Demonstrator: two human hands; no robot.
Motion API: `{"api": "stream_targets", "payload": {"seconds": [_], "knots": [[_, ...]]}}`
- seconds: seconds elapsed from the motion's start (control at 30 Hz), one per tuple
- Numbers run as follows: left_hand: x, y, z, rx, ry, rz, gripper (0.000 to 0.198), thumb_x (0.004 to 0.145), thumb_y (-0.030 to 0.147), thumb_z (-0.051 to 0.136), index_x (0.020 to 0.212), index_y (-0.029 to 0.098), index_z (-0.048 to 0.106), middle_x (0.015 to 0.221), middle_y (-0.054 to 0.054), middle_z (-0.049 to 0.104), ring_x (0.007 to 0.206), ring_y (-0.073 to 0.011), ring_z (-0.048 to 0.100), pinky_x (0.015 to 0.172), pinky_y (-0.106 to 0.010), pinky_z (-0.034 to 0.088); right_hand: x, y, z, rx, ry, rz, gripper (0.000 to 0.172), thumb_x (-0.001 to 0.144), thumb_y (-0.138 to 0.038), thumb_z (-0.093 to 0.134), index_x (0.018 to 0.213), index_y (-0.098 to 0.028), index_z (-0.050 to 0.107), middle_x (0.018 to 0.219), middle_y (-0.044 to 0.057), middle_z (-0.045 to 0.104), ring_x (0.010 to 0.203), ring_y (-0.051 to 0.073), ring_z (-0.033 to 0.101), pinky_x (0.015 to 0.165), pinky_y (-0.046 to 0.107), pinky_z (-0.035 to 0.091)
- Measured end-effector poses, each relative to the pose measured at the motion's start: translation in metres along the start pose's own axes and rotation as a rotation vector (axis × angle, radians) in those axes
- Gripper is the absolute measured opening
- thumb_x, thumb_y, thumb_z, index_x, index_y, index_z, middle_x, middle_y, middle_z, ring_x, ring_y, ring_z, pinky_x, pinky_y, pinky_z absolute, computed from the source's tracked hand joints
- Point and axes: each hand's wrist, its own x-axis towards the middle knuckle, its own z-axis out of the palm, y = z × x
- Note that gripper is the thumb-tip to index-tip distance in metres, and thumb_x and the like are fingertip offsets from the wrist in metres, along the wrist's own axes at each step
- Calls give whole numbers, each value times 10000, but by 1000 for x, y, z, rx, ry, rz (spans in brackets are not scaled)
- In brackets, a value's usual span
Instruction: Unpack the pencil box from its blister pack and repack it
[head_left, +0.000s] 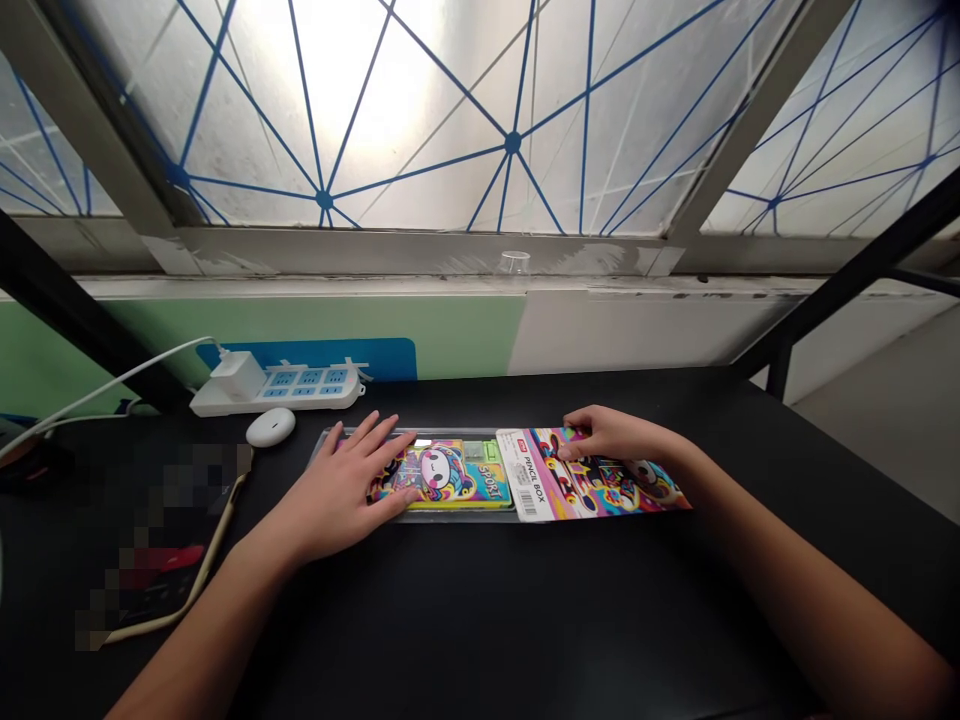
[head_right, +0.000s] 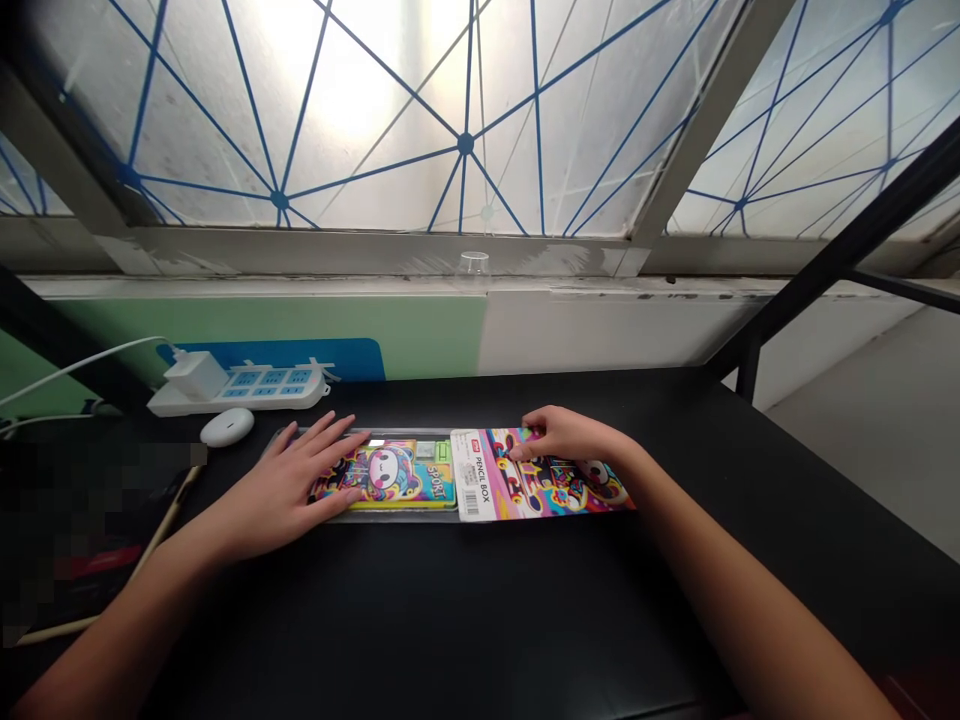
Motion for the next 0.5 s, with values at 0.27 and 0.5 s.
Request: {"api": "stream_targets", "payload": {"seconds": [0.27, 0.5], "knots": [[0, 2, -2, 15, -17, -22, 678, 932, 693, 437, 1531, 386, 358, 1633, -7, 265, 1517, -330, 190, 1190, -624, 143, -13, 1, -6, -38, 106, 10, 565, 620, -745, 731, 675, -221, 530, 616, -44, 505, 595, 151, 462, 521, 269, 283], [5, 21, 2, -35, 9, -9, 681, 917, 686, 480, 1512, 361, 409, 1623, -46, 302, 1506, -363, 213, 1183, -649, 129, -9, -28, 22, -49, 137, -32, 553, 683, -776, 656, 792, -235, 610, 739, 4, 641, 666, 200, 573, 540, 279, 367]]}}
